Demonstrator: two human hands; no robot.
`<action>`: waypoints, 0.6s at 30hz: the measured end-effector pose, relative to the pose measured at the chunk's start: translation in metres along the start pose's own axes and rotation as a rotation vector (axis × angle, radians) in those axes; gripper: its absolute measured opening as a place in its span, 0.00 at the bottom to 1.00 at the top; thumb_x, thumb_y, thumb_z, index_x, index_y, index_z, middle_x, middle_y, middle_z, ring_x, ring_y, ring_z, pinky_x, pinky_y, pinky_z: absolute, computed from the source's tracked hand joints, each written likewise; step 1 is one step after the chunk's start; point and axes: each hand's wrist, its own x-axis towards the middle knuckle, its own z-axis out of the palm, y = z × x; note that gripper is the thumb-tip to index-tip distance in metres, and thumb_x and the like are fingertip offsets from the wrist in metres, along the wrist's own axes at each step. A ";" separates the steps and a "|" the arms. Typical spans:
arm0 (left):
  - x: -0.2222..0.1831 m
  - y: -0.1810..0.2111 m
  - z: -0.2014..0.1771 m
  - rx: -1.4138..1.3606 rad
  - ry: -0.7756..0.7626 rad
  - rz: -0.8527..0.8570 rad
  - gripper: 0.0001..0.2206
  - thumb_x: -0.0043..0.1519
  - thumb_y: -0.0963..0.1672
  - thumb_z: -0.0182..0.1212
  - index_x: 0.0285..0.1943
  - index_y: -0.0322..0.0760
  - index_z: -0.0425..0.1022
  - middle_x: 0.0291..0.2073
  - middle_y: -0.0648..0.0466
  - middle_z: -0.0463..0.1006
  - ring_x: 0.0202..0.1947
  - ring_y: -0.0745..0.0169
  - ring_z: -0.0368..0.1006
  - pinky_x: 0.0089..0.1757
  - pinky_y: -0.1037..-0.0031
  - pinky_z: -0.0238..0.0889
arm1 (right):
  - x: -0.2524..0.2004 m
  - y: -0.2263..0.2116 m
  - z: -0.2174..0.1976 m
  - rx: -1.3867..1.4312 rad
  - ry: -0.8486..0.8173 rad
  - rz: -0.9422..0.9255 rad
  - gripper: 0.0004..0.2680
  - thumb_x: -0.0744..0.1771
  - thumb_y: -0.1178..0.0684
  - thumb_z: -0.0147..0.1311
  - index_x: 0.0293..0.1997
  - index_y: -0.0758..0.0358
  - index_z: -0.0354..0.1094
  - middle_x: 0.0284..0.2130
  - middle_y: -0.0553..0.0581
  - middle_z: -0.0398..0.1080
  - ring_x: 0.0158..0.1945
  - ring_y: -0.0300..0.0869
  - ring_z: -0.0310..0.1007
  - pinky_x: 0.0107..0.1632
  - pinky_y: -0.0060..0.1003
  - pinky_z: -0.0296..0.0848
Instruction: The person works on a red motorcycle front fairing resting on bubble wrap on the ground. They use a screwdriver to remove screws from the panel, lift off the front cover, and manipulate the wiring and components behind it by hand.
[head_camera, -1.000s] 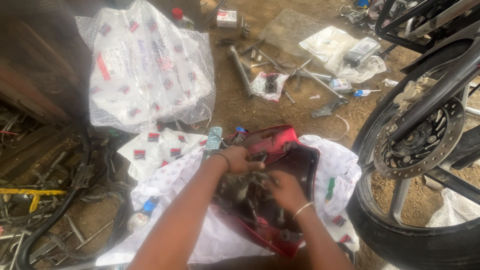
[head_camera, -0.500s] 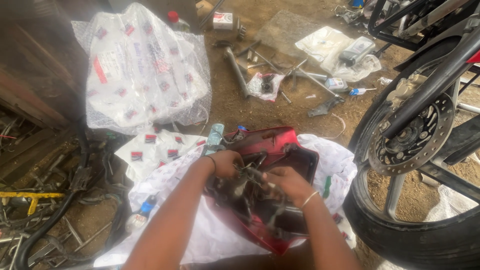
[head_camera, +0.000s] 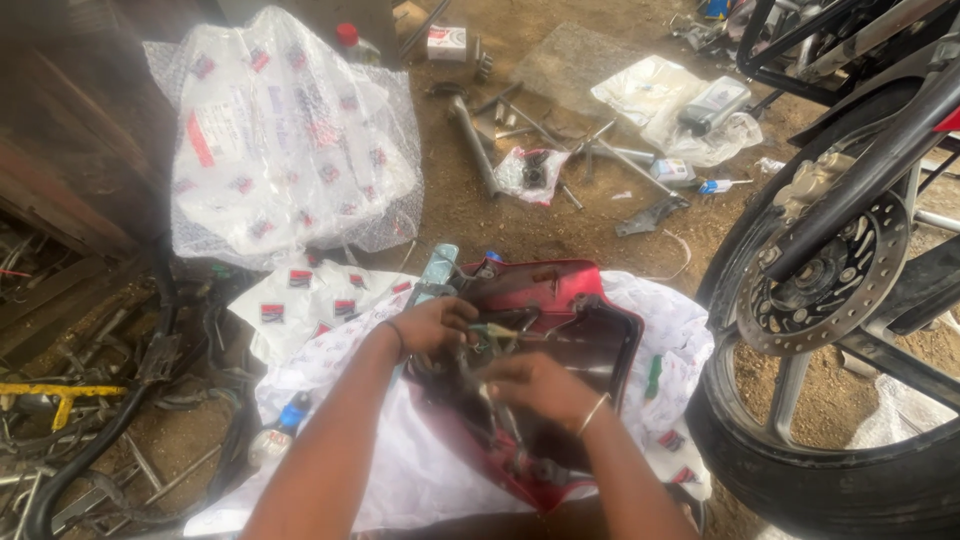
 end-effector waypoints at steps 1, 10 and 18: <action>0.002 0.001 0.001 -0.015 0.043 -0.010 0.28 0.55 0.37 0.60 0.68 0.36 0.63 0.51 0.49 0.81 0.53 0.58 0.77 0.51 0.71 0.71 | 0.001 -0.003 0.001 -0.026 0.074 -0.031 0.14 0.63 0.54 0.61 0.53 0.61 0.77 0.44 0.56 0.81 0.49 0.43 0.79 0.56 0.39 0.74; 0.004 0.031 0.017 0.099 -0.100 0.058 0.18 0.58 0.36 0.57 0.56 0.34 0.82 0.38 0.53 0.83 0.36 0.66 0.76 0.41 0.74 0.72 | 0.024 0.037 -0.044 -0.980 0.723 -0.485 0.15 0.62 0.50 0.62 0.52 0.60 0.73 0.44 0.61 0.76 0.46 0.50 0.73 0.49 0.43 0.70; -0.002 0.051 0.022 0.209 0.016 -0.072 0.14 0.65 0.43 0.56 0.58 0.39 0.77 0.37 0.54 0.83 0.32 0.65 0.78 0.37 0.72 0.73 | 0.003 0.018 -0.034 0.248 0.305 0.230 0.18 0.69 0.40 0.50 0.53 0.65 0.74 0.29 0.53 0.72 0.30 0.37 0.68 0.33 0.34 0.68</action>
